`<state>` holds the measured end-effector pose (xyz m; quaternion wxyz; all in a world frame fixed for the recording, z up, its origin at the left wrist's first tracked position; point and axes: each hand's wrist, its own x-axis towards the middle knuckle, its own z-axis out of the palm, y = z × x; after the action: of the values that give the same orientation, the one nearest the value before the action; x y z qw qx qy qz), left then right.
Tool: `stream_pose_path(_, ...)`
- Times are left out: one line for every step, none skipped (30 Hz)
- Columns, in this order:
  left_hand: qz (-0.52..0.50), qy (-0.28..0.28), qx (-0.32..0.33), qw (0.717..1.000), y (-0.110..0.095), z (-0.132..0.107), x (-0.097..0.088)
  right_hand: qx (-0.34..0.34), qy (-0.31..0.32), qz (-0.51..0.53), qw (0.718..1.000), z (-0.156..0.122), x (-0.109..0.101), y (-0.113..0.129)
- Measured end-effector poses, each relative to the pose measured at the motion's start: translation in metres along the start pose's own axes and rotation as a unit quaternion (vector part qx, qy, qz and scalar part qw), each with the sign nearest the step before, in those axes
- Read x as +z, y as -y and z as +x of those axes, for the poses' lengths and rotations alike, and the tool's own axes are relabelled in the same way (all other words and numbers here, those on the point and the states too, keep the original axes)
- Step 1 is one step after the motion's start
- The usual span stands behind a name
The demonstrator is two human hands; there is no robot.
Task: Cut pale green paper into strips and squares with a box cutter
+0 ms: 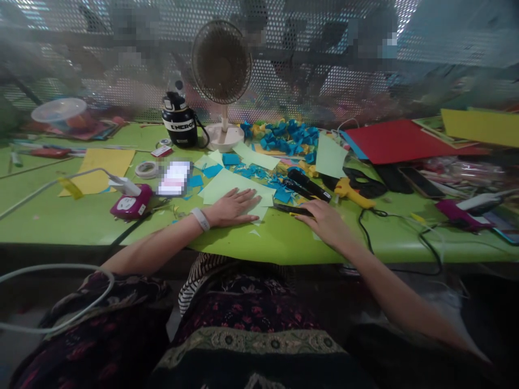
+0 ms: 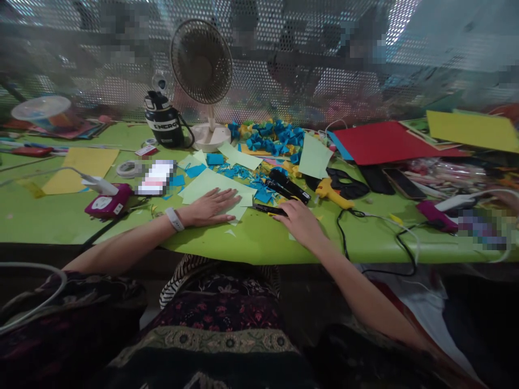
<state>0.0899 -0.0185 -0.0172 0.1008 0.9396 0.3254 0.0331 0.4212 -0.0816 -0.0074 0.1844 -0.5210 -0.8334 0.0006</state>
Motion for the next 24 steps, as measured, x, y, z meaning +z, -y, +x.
stream_pose_path(0.000, -0.003, -0.001, 1.000, 0.000, 0.000, 0.000, -0.003, -0.001, 0.001, 1.000, 0.002, 0.002, 0.002)
stream_pose_path(0.001, -0.004, -0.002, 1.000, 0.000, 0.000, 0.001, -0.005, -0.002, 0.001, 1.000, 0.004, 0.004, 0.003)
stream_pose_path(0.002, -0.003, -0.003, 1.000, 0.001, 0.001, 0.001, -0.008, -0.003, 0.001, 1.000, 0.006, 0.006, 0.005)
stream_pose_path(0.003, -0.001, -0.004, 1.000, 0.001, 0.001, 0.001, -0.011, -0.004, 0.001, 1.000, 0.007, 0.007, 0.006)
stream_pose_path(0.004, 0.001, -0.004, 1.000, 0.000, 0.001, 0.001, -0.013, -0.003, 0.001, 1.000, 0.007, 0.008, 0.006)
stream_pose_path(0.004, 0.003, -0.005, 1.000, 0.000, 0.001, 0.001, -0.015, -0.003, 0.001, 1.000, 0.006, 0.008, 0.005)
stream_pose_path(0.004, 0.005, -0.005, 1.000, 0.000, 0.001, 0.000, -0.016, -0.001, 0.002, 1.000, 0.004, 0.008, 0.005)
stream_pose_path(0.005, 0.007, -0.006, 1.000, -0.001, 0.001, 0.000, -0.015, 0.000, 0.002, 1.000, 0.002, 0.007, 0.004)
stream_pose_path(0.005, 0.009, -0.007, 1.000, -0.002, 0.000, -0.001, -0.014, 0.001, 0.001, 1.000, 0.001, 0.006, 0.003)
stream_pose_path(0.005, 0.010, -0.008, 1.000, -0.002, 0.000, -0.001, -0.011, 0.000, 0.000, 1.000, -0.001, 0.006, 0.003)
stream_pose_path(0.005, 0.012, -0.010, 1.000, -0.002, 0.000, -0.001, -0.009, -0.002, -0.003, 1.000, -0.001, 0.006, 0.004)
stream_pose_path(0.005, 0.012, -0.011, 1.000, -0.003, 0.001, -0.002, -0.008, -0.004, -0.005, 1.000, 0.000, 0.006, 0.006)
stream_pose_path(0.005, 0.012, -0.012, 1.000, -0.003, 0.001, -0.002, -0.007, -0.005, -0.006, 1.000, 0.002, 0.007, 0.008)
stream_pose_path(0.006, 0.011, -0.013, 1.000, -0.003, 0.001, -0.001, -0.008, -0.006, -0.008, 1.000, 0.004, 0.009, 0.011)
stream_pose_path(0.006, 0.009, -0.013, 1.000, -0.003, 0.001, -0.001, -0.010, -0.007, -0.009, 1.000, 0.007, 0.010, 0.014)
stream_pose_path(0.007, 0.006, -0.012, 1.000, -0.002, 0.001, -0.001, -0.012, -0.007, -0.011, 1.000, 0.009, 0.011, 0.017)
stream_pose_path(0.007, 0.004, -0.011, 1.000, -0.002, 0.001, 0.000, -0.015, -0.007, -0.013, 1.000, 0.010, 0.012, 0.019)
stream_pose_path(0.007, 0.002, -0.009, 1.000, -0.002, 0.001, 0.000, -0.018, -0.006, -0.012, 1.000, 0.011, 0.012, 0.020)
stream_pose_path(0.006, 0.001, -0.008, 1.000, -0.001, 0.002, 0.001, -0.021, -0.003, -0.009, 1.000, 0.010, 0.011, 0.020)
stream_pose_path(0.004, 0.000, -0.008, 1.000, -0.001, 0.002, 0.001, -0.022, 0.000, -0.005, 1.000, 0.009, 0.010, 0.020)
stream_pose_path(0.002, -0.001, -0.008, 1.000, -0.001, 0.002, 0.001, -0.022, 0.003, -0.001, 1.000, 0.007, 0.009, 0.020)
stream_pose_path(0.000, -0.001, -0.009, 1.000, -0.001, 0.002, 0.001, -0.021, 0.004, 0.001, 1.000, 0.005, 0.008, 0.019)
stream_pose_path(-0.002, -0.001, -0.010, 1.000, -0.002, 0.002, 0.001, -0.019, 0.005, 0.002, 1.000, 0.004, 0.008, 0.019)
stream_pose_path(-0.003, 0.001, -0.011, 1.000, -0.002, 0.002, 0.001, -0.016, 0.004, 0.001, 1.000, 0.004, 0.008, 0.020)
